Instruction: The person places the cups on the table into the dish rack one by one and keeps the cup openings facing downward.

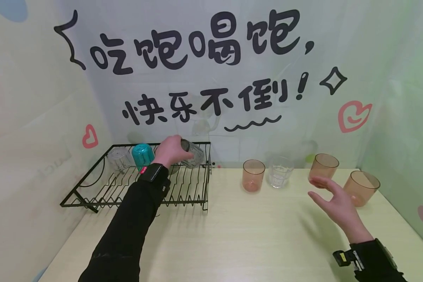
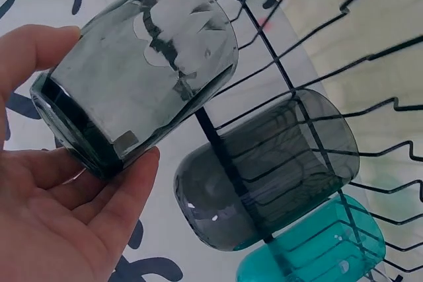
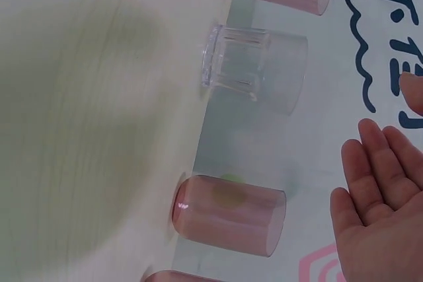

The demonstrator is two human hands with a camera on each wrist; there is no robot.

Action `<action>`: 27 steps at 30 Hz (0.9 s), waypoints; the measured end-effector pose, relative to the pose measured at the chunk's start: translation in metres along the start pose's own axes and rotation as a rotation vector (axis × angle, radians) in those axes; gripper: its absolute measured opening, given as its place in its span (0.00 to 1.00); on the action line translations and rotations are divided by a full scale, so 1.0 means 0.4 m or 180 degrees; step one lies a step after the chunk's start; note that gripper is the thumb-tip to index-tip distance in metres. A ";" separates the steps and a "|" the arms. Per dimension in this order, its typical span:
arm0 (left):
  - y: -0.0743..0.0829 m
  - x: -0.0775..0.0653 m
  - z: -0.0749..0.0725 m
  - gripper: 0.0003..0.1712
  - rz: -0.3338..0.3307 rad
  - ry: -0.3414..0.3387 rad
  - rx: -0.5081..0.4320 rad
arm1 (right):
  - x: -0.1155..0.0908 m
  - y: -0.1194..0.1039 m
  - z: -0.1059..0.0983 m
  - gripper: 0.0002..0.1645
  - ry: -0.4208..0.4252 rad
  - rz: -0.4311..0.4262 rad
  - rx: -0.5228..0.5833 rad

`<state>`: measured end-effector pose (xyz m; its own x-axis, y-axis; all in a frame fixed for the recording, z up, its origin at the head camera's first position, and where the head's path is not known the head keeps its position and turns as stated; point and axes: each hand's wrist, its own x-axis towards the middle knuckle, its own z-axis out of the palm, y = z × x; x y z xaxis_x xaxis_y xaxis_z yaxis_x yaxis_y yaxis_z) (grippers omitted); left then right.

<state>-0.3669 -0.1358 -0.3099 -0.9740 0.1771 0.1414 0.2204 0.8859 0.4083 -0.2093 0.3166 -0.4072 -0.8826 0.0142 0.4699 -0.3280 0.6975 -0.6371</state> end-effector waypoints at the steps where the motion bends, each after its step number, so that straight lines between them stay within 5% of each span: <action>1: 0.000 0.003 0.002 0.41 -0.0009 -0.0013 0.0033 | -0.001 0.002 0.000 0.27 -0.0008 0.0009 -0.0039; 10: -0.001 0.023 0.023 0.35 -0.0125 -0.0170 0.0199 | -0.005 0.012 0.009 0.27 0.0031 -0.0082 -0.0161; 27: -0.009 0.047 0.064 0.26 -0.0012 -0.0241 0.0441 | -0.008 0.021 0.030 0.26 -0.0029 -0.0089 -0.0199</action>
<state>-0.3875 -0.1246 -0.3316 -0.9771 0.2008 0.0696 0.2124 0.9363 0.2798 -0.2134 0.3138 -0.4213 -0.8764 -0.0123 0.4814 -0.3312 0.7410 -0.5841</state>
